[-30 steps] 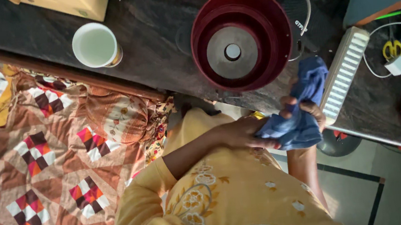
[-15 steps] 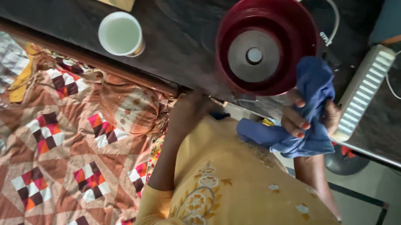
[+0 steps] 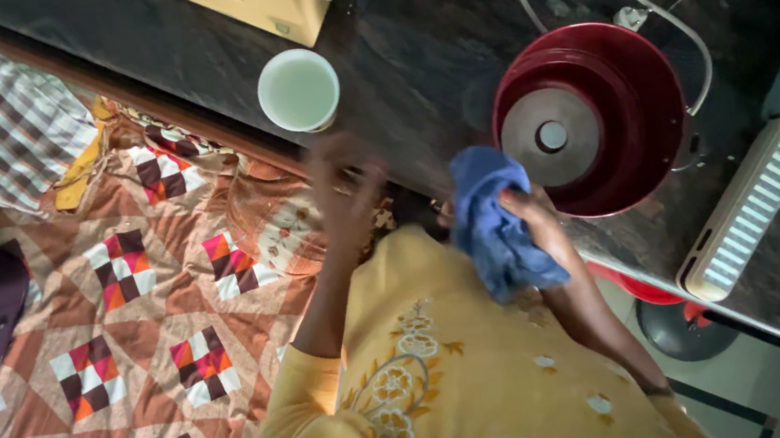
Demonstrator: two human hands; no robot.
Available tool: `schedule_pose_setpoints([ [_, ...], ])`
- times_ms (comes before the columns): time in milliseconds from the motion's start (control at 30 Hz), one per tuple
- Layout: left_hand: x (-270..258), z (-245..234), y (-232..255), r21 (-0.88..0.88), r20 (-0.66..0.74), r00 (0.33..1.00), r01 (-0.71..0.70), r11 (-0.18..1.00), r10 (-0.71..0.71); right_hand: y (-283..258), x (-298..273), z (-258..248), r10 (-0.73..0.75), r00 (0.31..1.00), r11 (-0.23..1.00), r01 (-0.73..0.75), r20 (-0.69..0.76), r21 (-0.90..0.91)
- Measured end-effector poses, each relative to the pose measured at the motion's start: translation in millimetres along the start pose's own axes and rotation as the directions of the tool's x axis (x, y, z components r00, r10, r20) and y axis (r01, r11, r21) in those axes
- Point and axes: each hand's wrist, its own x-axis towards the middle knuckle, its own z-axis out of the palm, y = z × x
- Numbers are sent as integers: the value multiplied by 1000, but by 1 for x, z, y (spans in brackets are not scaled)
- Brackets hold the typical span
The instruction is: The person wipes the interior and exterior of a red electric kettle using a blue cloth.
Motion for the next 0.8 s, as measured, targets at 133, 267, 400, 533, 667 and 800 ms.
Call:
schedule_pose_setpoints([
  [133,-14,29,-27,-565,683,709,360,742,176,-3,50,46,-66,997,981,70,28,-181],
  [267,-26,57,-45,-329,806,574,637,697,-143,2,116,48,-288,941,867,335,178,-368],
  [400,-17,58,-36,-486,793,525,851,197,-308,10,175,46,-467,856,538,475,222,-697],
  [533,0,58,-32,-558,758,542,827,70,-363,8,206,86,-304,906,362,396,295,-844],
  [667,3,62,-55,-643,741,624,766,8,-249,10,218,122,-171,875,-116,439,453,-891],
  [800,23,72,-78,-764,556,746,632,129,-366,25,246,131,-45,878,-377,428,477,-822],
])
